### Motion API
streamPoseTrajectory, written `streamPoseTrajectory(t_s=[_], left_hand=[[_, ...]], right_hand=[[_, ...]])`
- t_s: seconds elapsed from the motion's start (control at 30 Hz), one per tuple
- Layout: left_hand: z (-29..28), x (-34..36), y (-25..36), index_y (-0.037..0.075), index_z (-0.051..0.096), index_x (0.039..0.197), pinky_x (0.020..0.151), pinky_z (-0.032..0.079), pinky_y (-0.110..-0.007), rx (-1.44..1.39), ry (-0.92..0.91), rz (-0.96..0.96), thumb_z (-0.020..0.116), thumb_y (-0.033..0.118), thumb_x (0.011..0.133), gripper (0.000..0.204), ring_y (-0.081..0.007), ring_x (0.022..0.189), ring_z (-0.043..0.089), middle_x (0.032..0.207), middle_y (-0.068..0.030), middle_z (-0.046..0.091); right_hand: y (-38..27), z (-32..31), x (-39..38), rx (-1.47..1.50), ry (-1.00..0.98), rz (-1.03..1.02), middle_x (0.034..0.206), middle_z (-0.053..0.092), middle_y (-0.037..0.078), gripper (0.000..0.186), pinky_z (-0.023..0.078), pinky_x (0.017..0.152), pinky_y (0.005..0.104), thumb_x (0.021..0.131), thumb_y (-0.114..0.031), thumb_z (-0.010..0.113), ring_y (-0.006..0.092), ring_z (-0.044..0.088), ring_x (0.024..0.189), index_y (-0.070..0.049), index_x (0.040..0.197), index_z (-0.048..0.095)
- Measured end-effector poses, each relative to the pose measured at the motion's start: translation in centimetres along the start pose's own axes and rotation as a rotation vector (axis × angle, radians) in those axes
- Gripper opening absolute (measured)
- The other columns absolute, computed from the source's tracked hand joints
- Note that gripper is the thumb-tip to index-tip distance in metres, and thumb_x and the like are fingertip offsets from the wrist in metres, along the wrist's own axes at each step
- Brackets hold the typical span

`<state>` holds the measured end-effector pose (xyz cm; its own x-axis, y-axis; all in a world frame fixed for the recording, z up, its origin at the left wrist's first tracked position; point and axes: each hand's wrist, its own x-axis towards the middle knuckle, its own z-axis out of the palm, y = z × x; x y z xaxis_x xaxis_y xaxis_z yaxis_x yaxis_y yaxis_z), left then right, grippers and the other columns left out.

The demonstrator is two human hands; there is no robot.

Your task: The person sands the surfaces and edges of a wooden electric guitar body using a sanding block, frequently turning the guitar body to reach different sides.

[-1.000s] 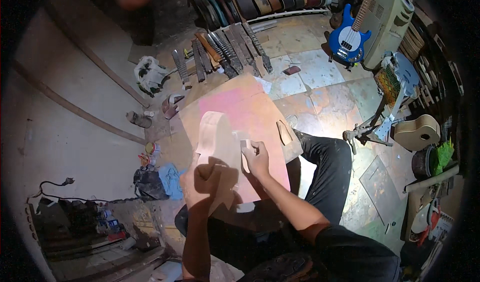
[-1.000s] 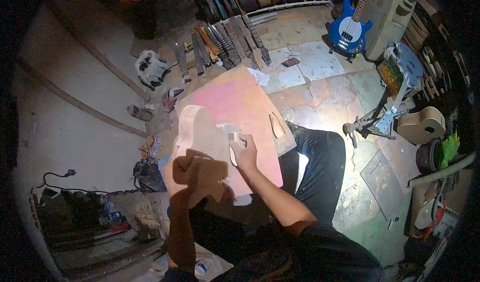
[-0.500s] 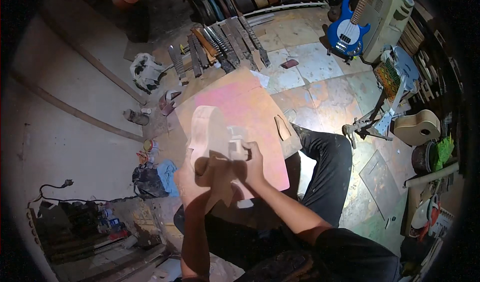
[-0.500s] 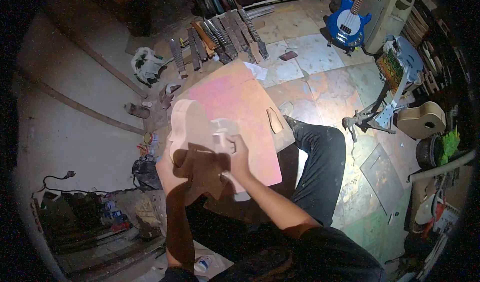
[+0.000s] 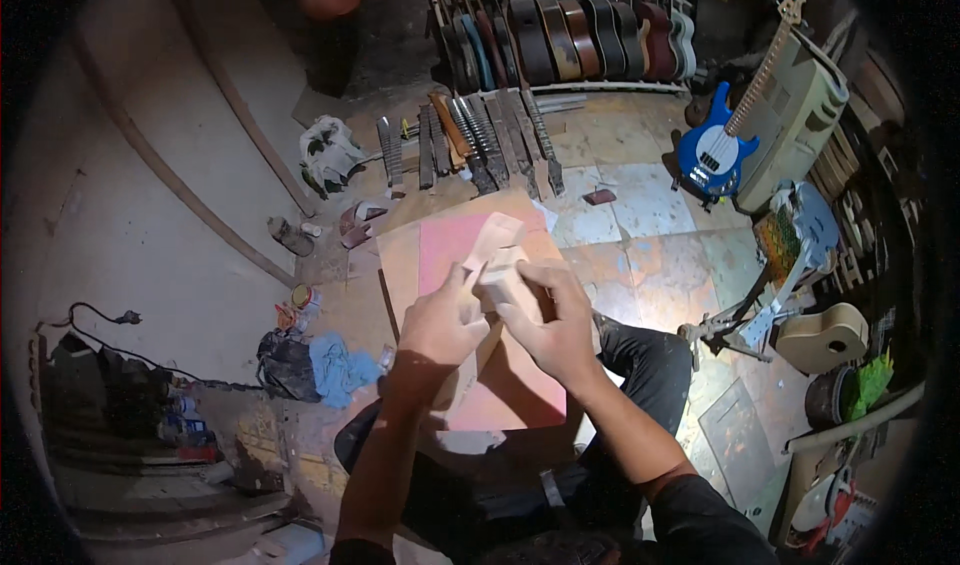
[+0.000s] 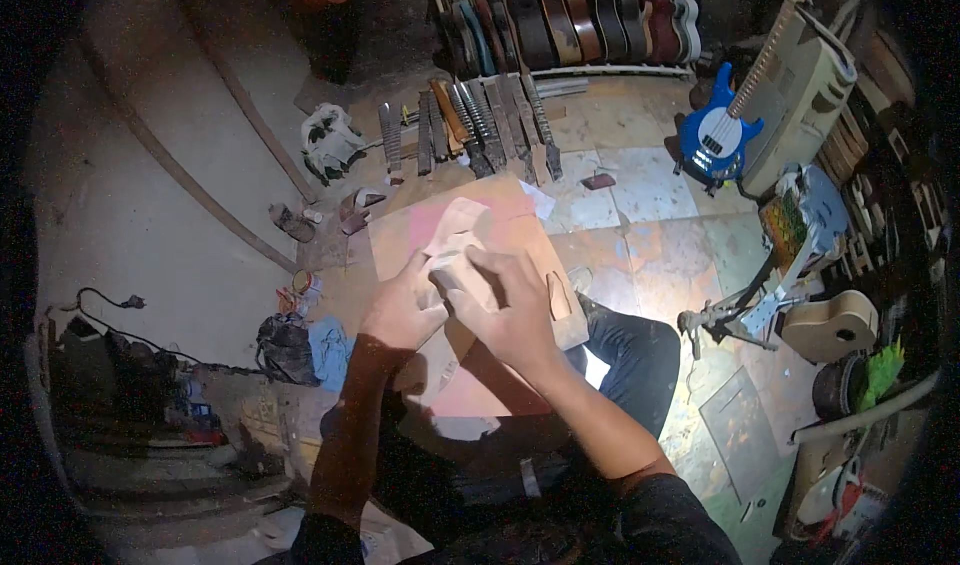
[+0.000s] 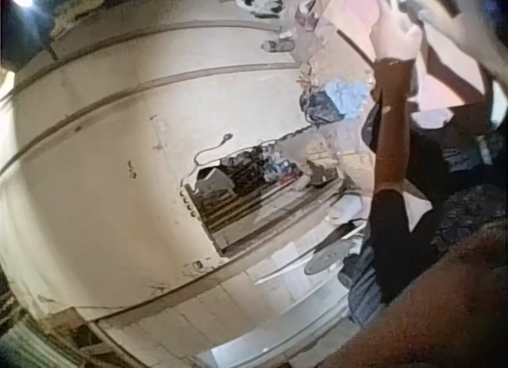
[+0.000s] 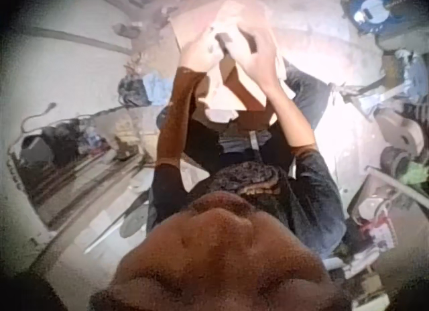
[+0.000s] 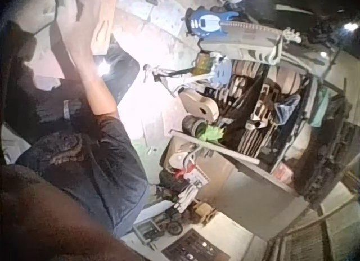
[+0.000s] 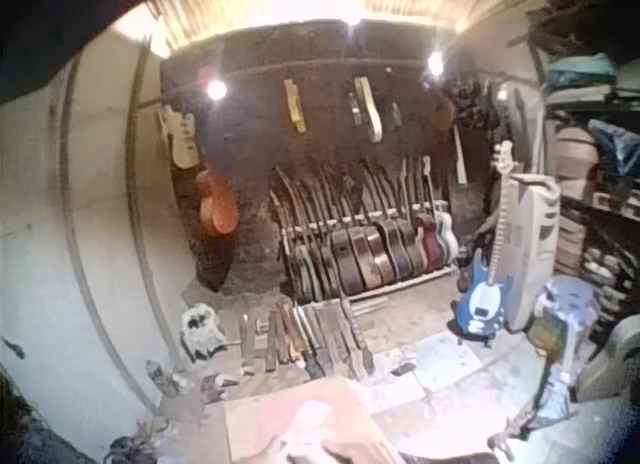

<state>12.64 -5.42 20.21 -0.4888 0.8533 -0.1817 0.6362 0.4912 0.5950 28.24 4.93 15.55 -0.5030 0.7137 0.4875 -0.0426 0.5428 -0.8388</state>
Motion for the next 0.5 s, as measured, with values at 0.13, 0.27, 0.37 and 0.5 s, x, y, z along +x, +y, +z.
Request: streamPoseTrajectory(t_s=[0.13, 0.27, 0.37, 0.5], left_hand=[[-0.8, -0.3, -0.8, -0.002, 0.026, 0.161, 0.096, 0.053, -0.05, -0.164, 0.048, 0.304, 0.078, 0.037, 0.084, 0.101, -0.0483, 0.111, 0.068, 0.117, -0.0329, 0.069], [-0.6, -2.4, -0.8, -0.001, 0.025, 0.163, 0.102, 0.051, -0.046, -0.09, 0.046, -0.042, 0.079, 0.036, 0.084, 0.103, -0.0449, 0.121, 0.065, 0.13, -0.0319, 0.065], [0.0, -1.8, -1.8, 0.0, 0.036, 0.159, 0.106, 0.05, -0.046, -0.232, -0.058, 0.051, 0.08, 0.036, 0.084, 0.094, -0.0428, 0.125, 0.063, 0.134, -0.03, 0.064], [-0.8, -2.6, -2.1, -0.005, 0.038, 0.157, 0.11, 0.048, -0.041, -0.255, -0.052, 0.161, 0.085, 0.036, 0.083, 0.097, -0.0364, 0.132, 0.062, 0.142, -0.0283, 0.061]], right_hand=[[0.5, 0.0, 2.6, 0.14, -0.069, 0.13, 0.114, 0.069, 0.02, 0.042, 0.054, 0.093, 0.0381, 0.09, -0.017, 0.081, 0.0295, 0.069, 0.107, 0.003, 0.123, 0.065], [0.1, -0.3, 4.4, -0.025, -0.182, 0.148, 0.114, 0.071, 0.021, 0.042, 0.054, 0.093, 0.0411, 0.09, -0.022, 0.08, 0.0357, 0.07, 0.105, 0.001, 0.122, 0.065], [-0.8, -0.7, 5.4, -0.104, -0.273, 0.098, 0.117, 0.072, 0.023, 0.042, 0.055, 0.093, 0.042, 0.089, -0.022, 0.08, 0.0378, 0.071, 0.107, 0.003, 0.12, 0.065], [-2.3, -1.1, 6.8, -0.149, -0.332, 0.141, 0.116, 0.073, 0.025, 0.043, 0.056, 0.091, 0.0434, 0.088, -0.023, 0.08, 0.041, 0.071, 0.108, 0.003, 0.119, 0.064]])
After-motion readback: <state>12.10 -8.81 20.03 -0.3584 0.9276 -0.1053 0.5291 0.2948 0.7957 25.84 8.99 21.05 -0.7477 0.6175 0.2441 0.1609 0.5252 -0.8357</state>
